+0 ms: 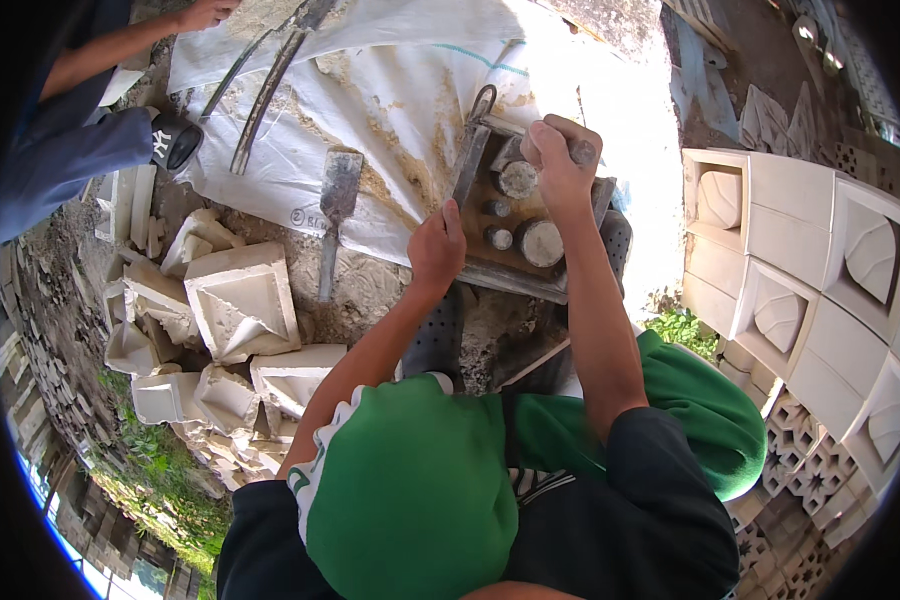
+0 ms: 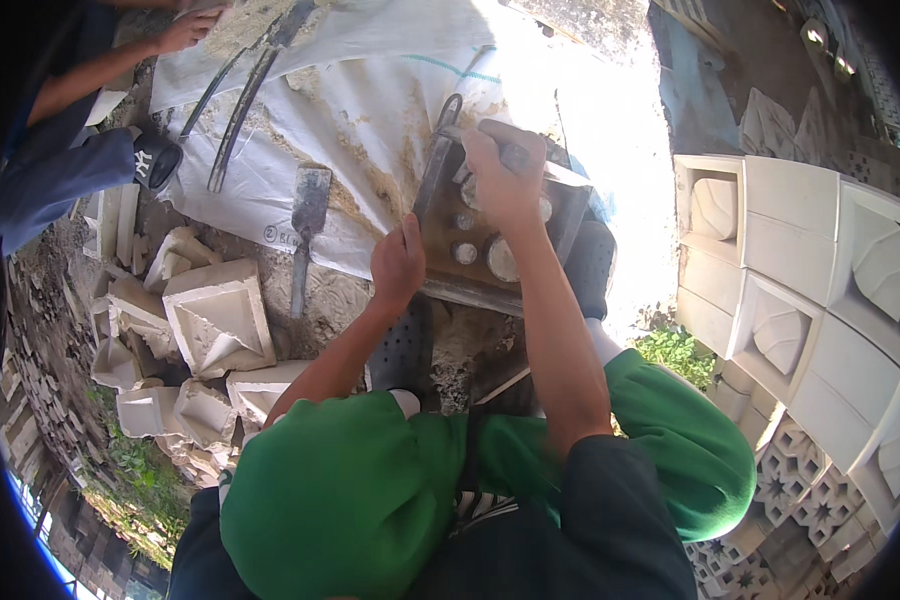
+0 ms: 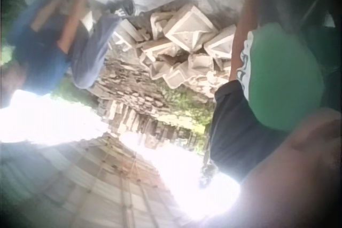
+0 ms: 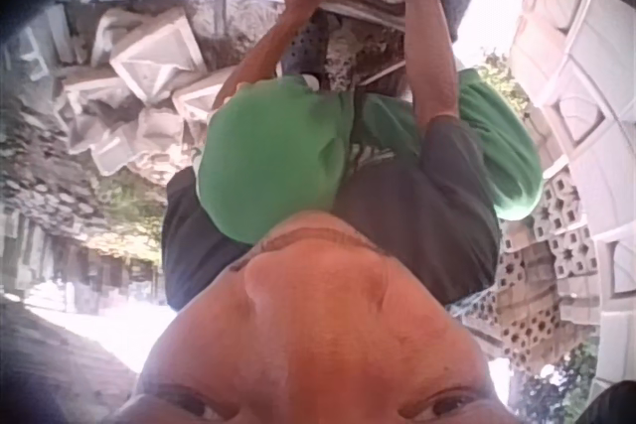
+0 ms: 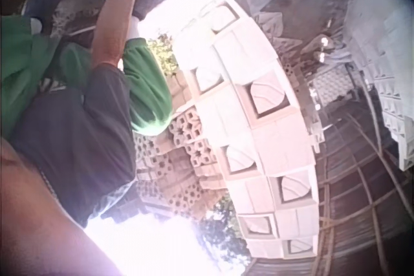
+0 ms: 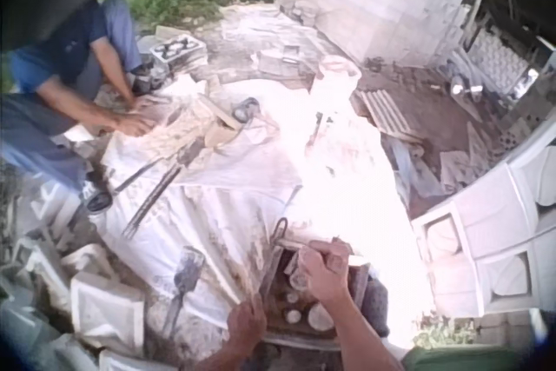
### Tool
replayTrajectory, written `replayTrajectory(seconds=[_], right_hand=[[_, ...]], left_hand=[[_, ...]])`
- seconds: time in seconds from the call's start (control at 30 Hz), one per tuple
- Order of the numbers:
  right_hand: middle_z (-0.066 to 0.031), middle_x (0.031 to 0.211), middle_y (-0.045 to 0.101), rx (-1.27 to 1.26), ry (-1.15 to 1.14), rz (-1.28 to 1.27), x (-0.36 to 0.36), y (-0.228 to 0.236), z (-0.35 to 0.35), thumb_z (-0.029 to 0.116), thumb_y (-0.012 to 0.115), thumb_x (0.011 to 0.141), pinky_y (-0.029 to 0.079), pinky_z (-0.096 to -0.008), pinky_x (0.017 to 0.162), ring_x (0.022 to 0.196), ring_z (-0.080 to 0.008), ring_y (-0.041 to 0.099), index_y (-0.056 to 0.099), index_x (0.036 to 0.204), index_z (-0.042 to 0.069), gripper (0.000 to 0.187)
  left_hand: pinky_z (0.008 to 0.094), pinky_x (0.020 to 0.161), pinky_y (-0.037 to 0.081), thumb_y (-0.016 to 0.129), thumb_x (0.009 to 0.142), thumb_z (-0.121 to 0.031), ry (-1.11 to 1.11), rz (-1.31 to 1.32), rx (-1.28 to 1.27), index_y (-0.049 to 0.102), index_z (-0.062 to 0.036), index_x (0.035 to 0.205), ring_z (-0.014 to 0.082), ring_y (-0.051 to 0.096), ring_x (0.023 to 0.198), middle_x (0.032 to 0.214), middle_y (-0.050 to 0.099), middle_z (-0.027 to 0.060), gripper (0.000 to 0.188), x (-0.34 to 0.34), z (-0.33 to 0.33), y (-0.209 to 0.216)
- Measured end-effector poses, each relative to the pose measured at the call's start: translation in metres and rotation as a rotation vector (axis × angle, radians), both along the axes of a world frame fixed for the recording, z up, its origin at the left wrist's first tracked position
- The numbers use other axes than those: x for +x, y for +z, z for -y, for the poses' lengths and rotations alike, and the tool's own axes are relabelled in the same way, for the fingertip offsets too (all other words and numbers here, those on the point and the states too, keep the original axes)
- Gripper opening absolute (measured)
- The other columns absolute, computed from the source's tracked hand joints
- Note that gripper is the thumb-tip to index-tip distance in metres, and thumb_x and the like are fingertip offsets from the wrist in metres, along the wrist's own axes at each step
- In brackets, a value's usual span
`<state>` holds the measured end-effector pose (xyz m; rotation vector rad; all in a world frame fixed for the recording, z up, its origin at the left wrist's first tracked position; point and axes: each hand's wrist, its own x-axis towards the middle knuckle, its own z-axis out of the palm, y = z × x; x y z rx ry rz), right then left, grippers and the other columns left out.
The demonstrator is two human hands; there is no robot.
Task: The person packs and smooths mortar around cylindrical inserts inside a metal mold using a small trowel.
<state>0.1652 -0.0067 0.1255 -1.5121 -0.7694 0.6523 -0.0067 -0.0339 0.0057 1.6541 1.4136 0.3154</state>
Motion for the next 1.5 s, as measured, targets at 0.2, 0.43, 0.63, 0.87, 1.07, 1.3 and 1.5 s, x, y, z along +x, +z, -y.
replayTrajectory(seconds=[0.2, 0.43, 0.63, 0.87, 1.07, 1.3, 1.5], right_hand=[[0.0003, 0.051, 0.033, 0.143, 0.023, -0.074, -0.006, -0.004, 0.011, 0.004, 0.05, 0.085, 0.023, -0.0296, 0.047, 0.048, -0.0099, 0.029, 0.031, 0.053, 0.006, 0.037], [-0.0013, 0.052, 0.035, 0.226, -0.009, -0.038, -0.009, 0.006, 0.016, 0.006, 0.051, 0.085, 0.025, -0.0306, 0.048, 0.05, -0.011, 0.031, 0.033, 0.053, 0.004, 0.038], [-0.001, 0.051, 0.036, 0.224, -0.1, -0.126, -0.011, -0.001, 0.02, 0.002, 0.05, 0.085, 0.024, -0.0303, 0.048, 0.05, -0.0108, 0.032, 0.032, 0.052, 0.005, 0.038], [-0.0011, 0.051, 0.037, 0.116, -0.199, -0.089, -0.004, 0.005, 0.002, 0.004, 0.051, 0.087, 0.026, -0.0295, 0.046, 0.047, -0.0101, 0.032, 0.033, 0.056, 0.008, 0.036], [0.0001, 0.053, 0.038, 0.162, -0.568, -0.188, -0.007, 0.034, -0.003, 0.01, 0.053, 0.092, 0.029, -0.0285, 0.05, 0.05, -0.0088, 0.031, 0.039, 0.059, 0.008, 0.036], [0.0013, 0.054, 0.037, 0.192, -0.555, -0.195, 0.002, 0.028, 0.0, 0.011, 0.052, 0.094, 0.03, -0.0293, 0.051, 0.052, -0.0088, 0.031, 0.039, 0.059, 0.01, 0.037], [0.0022, 0.053, 0.033, 0.2, -0.502, -0.258, 0.013, 0.034, 0.009, 0.009, 0.051, 0.092, 0.029, -0.0293, 0.051, 0.051, -0.009, 0.028, 0.037, 0.059, 0.01, 0.037]], left_hand=[[0.0555, 0.07, 0.043, 0.037, 0.103, -0.038, -0.009, 0.008, 0.013, 0.064, -0.0006, 0.081, 0.0483, 0.059, 0.078, 0.077, 0.064, 0.0249, 0.051, -0.001, 0.001, 0.004], [0.0558, 0.07, 0.044, 0.036, 0.103, -0.036, -0.054, -0.037, -0.014, 0.063, -0.0019, 0.083, 0.048, 0.059, 0.077, 0.079, 0.065, 0.0246, 0.048, -0.002, -0.002, 0.008], [0.0556, 0.069, 0.044, 0.036, 0.103, -0.036, 0.002, -0.025, 0.024, 0.063, -0.0019, 0.081, 0.048, 0.059, 0.076, 0.078, 0.064, 0.0243, 0.049, -0.001, 0.002, -0.003], [0.056, 0.068, 0.043, 0.037, 0.103, -0.036, 0.009, -0.036, 0.024, 0.062, -0.0024, 0.081, 0.0478, 0.059, 0.075, 0.076, 0.064, 0.0241, 0.047, -0.002, 0.001, 0.0], [0.0556, 0.066, 0.044, 0.039, 0.103, -0.035, -0.003, -0.015, 0.029, 0.063, -0.004, 0.081, 0.0472, 0.059, 0.073, 0.075, 0.064, 0.0234, 0.045, -0.001, -0.001, 0.0], [0.0543, 0.064, 0.044, 0.041, 0.102, -0.034, 0.008, -0.011, 0.053, 0.062, -0.0041, 0.079, 0.0456, 0.059, 0.071, 0.073, 0.063, 0.0223, 0.043, -0.001, 0.0, -0.002], [0.0537, 0.063, 0.044, 0.043, 0.102, -0.033, 0.009, 0.015, 0.088, 0.061, -0.0043, 0.079, 0.0446, 0.059, 0.07, 0.073, 0.063, 0.0213, 0.041, -0.002, 0.002, -0.007]])
